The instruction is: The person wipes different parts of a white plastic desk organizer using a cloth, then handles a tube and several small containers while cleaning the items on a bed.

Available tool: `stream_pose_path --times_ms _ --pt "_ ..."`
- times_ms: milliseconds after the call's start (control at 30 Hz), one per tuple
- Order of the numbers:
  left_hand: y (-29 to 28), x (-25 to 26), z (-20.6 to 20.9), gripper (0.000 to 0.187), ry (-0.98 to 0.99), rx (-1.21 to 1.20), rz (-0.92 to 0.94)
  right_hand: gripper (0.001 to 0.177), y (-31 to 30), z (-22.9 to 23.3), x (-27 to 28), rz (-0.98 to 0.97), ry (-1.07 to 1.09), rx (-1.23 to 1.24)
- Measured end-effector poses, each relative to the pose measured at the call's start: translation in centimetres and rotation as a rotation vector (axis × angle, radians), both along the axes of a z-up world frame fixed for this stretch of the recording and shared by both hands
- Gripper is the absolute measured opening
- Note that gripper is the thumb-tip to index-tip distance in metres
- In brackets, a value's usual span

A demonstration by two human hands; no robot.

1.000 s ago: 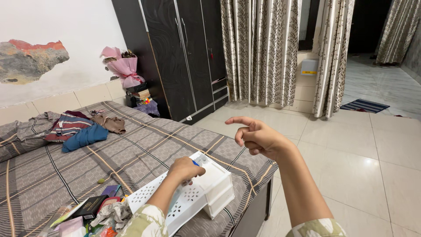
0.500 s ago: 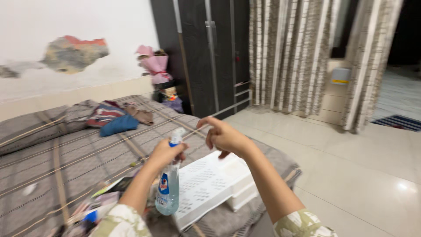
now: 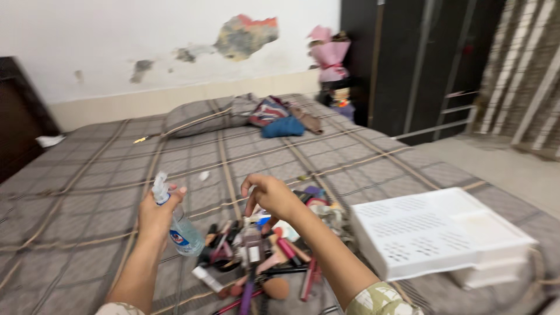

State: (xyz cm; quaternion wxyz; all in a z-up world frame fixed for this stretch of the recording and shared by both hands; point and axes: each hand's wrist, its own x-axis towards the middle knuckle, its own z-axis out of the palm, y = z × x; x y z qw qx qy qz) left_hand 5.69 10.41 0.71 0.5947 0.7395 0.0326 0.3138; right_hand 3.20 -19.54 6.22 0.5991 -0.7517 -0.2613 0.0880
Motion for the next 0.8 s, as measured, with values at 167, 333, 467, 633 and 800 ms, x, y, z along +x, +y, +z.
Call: stream_pose_path --times_ms 167,333,467,633,800 --pt "7.2 1.2 -5.5 0.037 -0.036 -0.006 0.133 0.036 4.1 -2.4 2.3 0.084 0.033 0.032" --pt "9.0 2.4 -9.6 0.04 0.182 -0.005 0.143 0.039 1.7 -4.9 4.0 0.004 0.128 0.029" --pt "7.5 2.4 -7.7 0.074 0.349 0.289 0.376 0.027 -2.3 -6.4 4.8 0.048 0.183 0.226" --pt "-0.7 -0.8 -4.0 0.08 -0.096 0.59 0.702 0.021 -7.7 -4.5 4.0 -0.002 0.344 0.34" --pt "-16.8 3.6 -7.9 0.065 -0.311 0.747 -0.181 0.02 -12.7 -0.8 1.4 0.003 0.288 0.303"
